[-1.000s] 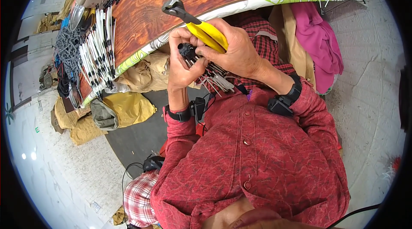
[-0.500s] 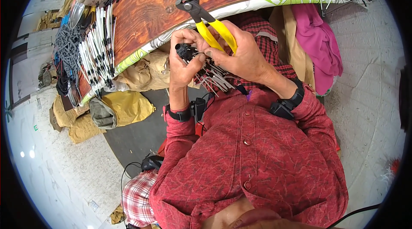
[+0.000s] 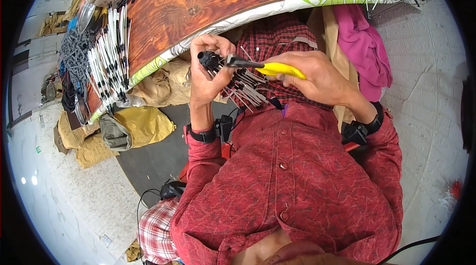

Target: The person threads a wire through black plastic components and slides a bundle of white rods onto it. They then fit a black plastic cap onto the rods and trim the excess wire with yellow-handled pliers.

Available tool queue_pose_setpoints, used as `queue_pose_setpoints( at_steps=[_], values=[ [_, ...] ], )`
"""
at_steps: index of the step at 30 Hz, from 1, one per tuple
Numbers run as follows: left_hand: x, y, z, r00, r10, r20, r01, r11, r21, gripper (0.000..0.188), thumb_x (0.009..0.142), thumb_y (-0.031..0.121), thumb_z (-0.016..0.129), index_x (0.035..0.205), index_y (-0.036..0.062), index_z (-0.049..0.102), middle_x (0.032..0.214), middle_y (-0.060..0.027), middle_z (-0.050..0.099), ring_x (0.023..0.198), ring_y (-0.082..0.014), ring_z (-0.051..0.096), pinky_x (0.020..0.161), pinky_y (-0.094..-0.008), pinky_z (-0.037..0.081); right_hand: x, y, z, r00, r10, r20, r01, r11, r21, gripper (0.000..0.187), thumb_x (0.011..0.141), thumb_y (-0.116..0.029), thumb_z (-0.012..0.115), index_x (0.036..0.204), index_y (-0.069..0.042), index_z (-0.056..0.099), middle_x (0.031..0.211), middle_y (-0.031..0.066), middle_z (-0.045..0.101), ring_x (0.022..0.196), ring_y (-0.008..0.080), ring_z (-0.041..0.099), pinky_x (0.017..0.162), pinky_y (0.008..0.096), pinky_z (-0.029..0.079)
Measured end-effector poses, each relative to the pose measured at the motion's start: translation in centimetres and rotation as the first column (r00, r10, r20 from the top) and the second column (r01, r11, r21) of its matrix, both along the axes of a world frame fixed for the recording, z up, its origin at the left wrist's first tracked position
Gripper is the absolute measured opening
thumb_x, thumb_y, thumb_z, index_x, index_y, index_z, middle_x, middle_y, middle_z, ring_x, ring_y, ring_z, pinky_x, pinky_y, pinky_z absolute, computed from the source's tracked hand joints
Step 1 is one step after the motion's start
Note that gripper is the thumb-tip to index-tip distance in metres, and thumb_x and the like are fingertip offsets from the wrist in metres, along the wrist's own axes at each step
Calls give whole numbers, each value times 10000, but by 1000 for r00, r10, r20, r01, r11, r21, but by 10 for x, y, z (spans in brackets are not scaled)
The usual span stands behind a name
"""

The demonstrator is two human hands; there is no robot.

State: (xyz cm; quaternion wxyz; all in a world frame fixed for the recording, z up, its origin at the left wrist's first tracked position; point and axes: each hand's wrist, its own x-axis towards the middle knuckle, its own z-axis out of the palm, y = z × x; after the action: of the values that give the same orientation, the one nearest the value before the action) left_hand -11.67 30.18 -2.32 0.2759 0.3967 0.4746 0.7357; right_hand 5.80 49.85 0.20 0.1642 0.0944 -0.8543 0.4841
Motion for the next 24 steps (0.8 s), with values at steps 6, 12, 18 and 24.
queue_pose_setpoints(
  at_steps=[6,12,18,24],
  values=[
    [4,0,5,999,-21,-33,19,998,-58,631,737,-120,606,1276,84,350,985,-101,504,900,-168,520,813,-322,465,5,1,7,988,3,156,-10,999,43,431,783,50,659,1203,-50,647,1050,147,710,910,335,699,771,402,544],
    [14,3,13,998,0,-67,-7,995,-100,643,730,-120,609,1289,74,359,1006,-117,526,885,-155,523,818,-307,465,3,8,21,972,-52,227,12,985,174,448,790,43,650,1221,-77,643,1047,152,706,923,351,688,778,416,541],
    [14,0,12,1000,13,-27,-17,992,-123,576,733,-106,622,1240,48,398,1049,-126,533,910,-147,522,838,-297,458,-4,3,10,991,-77,110,55,981,188,439,801,45,620,1223,-78,633,1050,138,702,930,356,677,780,419,533],
    [8,-4,5,998,-11,-62,4,993,-122,503,737,-86,632,1188,35,445,1113,-124,512,978,-157,529,868,-298,451,-4,0,11,996,-68,49,62,991,118,369,823,47,597,1175,-56,639,1042,113,706,916,335,681,785,403,529]
  ],
)
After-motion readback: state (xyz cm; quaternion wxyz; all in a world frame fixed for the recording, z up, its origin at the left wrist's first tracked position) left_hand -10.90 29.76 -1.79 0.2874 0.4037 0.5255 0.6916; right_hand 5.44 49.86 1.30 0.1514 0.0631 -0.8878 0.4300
